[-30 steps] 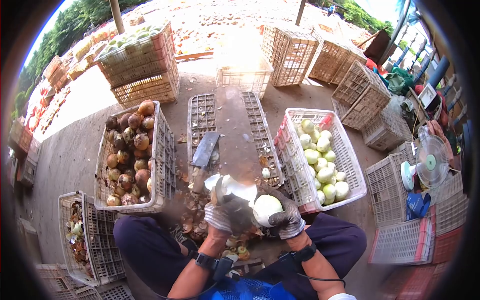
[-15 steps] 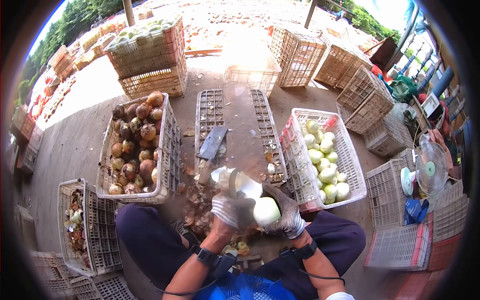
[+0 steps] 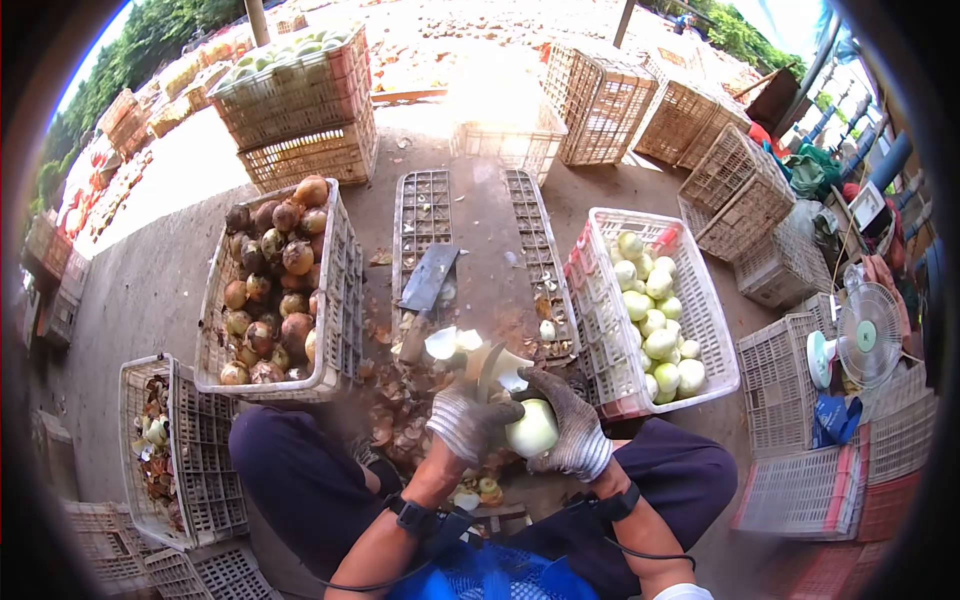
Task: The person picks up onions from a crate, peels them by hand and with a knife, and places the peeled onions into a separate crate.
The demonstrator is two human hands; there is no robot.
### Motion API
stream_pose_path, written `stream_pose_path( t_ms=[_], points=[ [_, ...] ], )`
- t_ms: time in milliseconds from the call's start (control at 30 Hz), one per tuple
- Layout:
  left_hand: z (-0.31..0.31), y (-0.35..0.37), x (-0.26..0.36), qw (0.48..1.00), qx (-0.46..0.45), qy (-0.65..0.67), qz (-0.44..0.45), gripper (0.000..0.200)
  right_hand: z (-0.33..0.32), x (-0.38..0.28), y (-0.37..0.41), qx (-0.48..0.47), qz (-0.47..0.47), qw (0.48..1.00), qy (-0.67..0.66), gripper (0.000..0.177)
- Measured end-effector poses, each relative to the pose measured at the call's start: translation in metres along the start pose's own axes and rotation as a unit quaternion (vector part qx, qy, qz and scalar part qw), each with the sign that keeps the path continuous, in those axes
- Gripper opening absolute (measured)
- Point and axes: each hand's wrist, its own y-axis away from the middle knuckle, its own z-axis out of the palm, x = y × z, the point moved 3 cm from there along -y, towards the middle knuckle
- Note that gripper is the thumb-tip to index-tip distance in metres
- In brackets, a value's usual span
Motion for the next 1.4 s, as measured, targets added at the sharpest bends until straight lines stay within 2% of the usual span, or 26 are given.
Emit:
stream_pose_path(
  t_ms=[33,100,200,267,333,367,467,500,533,600,667,733,767,800,833,900,967,1033,1133,1167,1233,1267,1300,1333,1367,1400],
  points=[
    [0.004,-0.002,-0.003,0.997,0.02,0.069,-0.033,0.027,0.0,0.002,0.001,-0.001,0.003,1.0,-0.004,0.111],
    [0.006,-0.007,-0.018,0.989,0.004,0.118,-0.094,0.047,-0.001,0.005,0.002,0.001,0.01,1.0,-0.014,0.112],
    [0.009,-0.006,-0.016,0.985,0.008,0.164,-0.056,0.056,0.0,0.009,0.0,-0.024,-0.009,0.999,0.035,0.111],
    [0.01,0.0,-0.014,0.98,0.021,0.171,-0.1,0.053,0.001,0.005,0.001,-0.023,0.052,0.991,-0.117,0.109],
    [0.012,0.003,-0.013,0.978,0.048,0.181,-0.089,0.048,0.004,0.007,0.002,-0.02,0.089,0.971,-0.221,0.108],
    [0.015,0.002,-0.014,0.978,0.069,0.188,-0.057,0.044,0.009,0.014,0.004,-0.018,0.097,0.963,-0.25,0.109],
    [0.016,-0.003,-0.052,0.99,0.094,0.009,0.104,0.039,0.006,0.015,0.004,-0.017,0.1,0.952,-0.289,0.11],
    [0.016,-0.002,-0.05,0.989,0.084,-0.023,0.123,0.037,0.004,0.013,0.003,-0.019,0.097,0.951,-0.294,0.111],
    [0.015,-0.002,-0.048,0.986,0.075,-0.053,0.143,0.034,0.004,0.013,0.003,-0.011,0.112,0.937,-0.33,0.11],
    [0.016,0.001,-0.04,0.995,0.05,0.013,0.081,0.026,0.001,0.014,0.004,0.009,0.14,0.906,-0.398,0.107],
    [0.017,0.0,-0.03,0.994,0.067,0.083,-0.015,0.018,0.002,0.024,0.007,0.03,0.167,0.832,-0.529,0.086],
    [0.016,-0.005,-0.052,0.999,0.048,0.006,0.013,0.014,0.002,0.03,0.01,0.047,0.161,0.711,-0.683,0.068],
    [0.01,-0.011,-0.098,0.99,0.012,-0.105,0.097,0.014,-0.001,0.03,0.01,0.059,0.172,0.69,-0.7,0.064],
    [0.012,-0.006,-0.067,0.993,-0.008,0.091,-0.069,0.014,-0.002,0.039,0.013,0.076,0.186,0.679,-0.707,0.066],
    [0.014,0.003,-0.035,0.931,0.039,0.281,-0.231,0.016,0.001,0.053,0.018,0.093,0.198,0.667,-0.712,0.068],
    [-0.001,-0.02,-0.107,0.994,0.005,0.04,-0.104,0.03,0.001,0.064,0.02,0.126,0.198,0.645,-0.727,0.065],
    [-0.004,-0.023,-0.085,0.989,0.018,-0.121,-0.087,0.04,0.0,0.069,0.018,0.146,0.214,0.628,-0.734,0.063],
    [-0.003,-0.011,-0.059,0.987,0.036,-0.079,-0.136,0.045,0.001,0.074,0.019,0.159,0.226,0.616,-0.738,0.062],
    [0.015,0.001,-0.034,0.974,0.065,0.199,-0.092,0.045,0.003,0.067,0.015,0.183,0.252,0.596,-0.74,0.06],
    [0.017,0.008,-0.013,0.99,0.052,0.097,-0.092,0.047,0.005,0.06,0.014,0.161,0.251,0.587,-0.753,0.055],
    [0.025,0.005,-0.02,1.0,0.013,0.002,-0.002,0.055,0.01,0.046,0.013,0.116,0.252,0.569,-0.774,0.046],
    [0.031,0.004,-0.022,0.998,-0.008,-0.045,0.044,0.06,0.015,0.046,0.012,0.125,0.258,0.586,-0.758,0.044],
    [0.035,0.007,-0.009,0.998,0.014,0.046,-0.045,0.055,0.022,0.048,0.012,0.134,0.263,0.603,-0.741,0.041],
    [0.035,0.006,-0.012,0.998,0.014,0.045,-0.031,0.052,0.026,0.052,0.012,0.145,0.268,0.62,-0.723,0.039],
    [0.035,0.004,-0.021,0.999,0.014,0.044,-0.018,0.049,0.029,0.057,0.015,0.154,0.283,0.63,-0.706,0.049],
    [0.033,0.002,-0.025,0.999,0.014,0.023,0.023,0.043,0.031,0.063,0.016,0.149,0.286,0.617,-0.718,0.049]
  ],
)
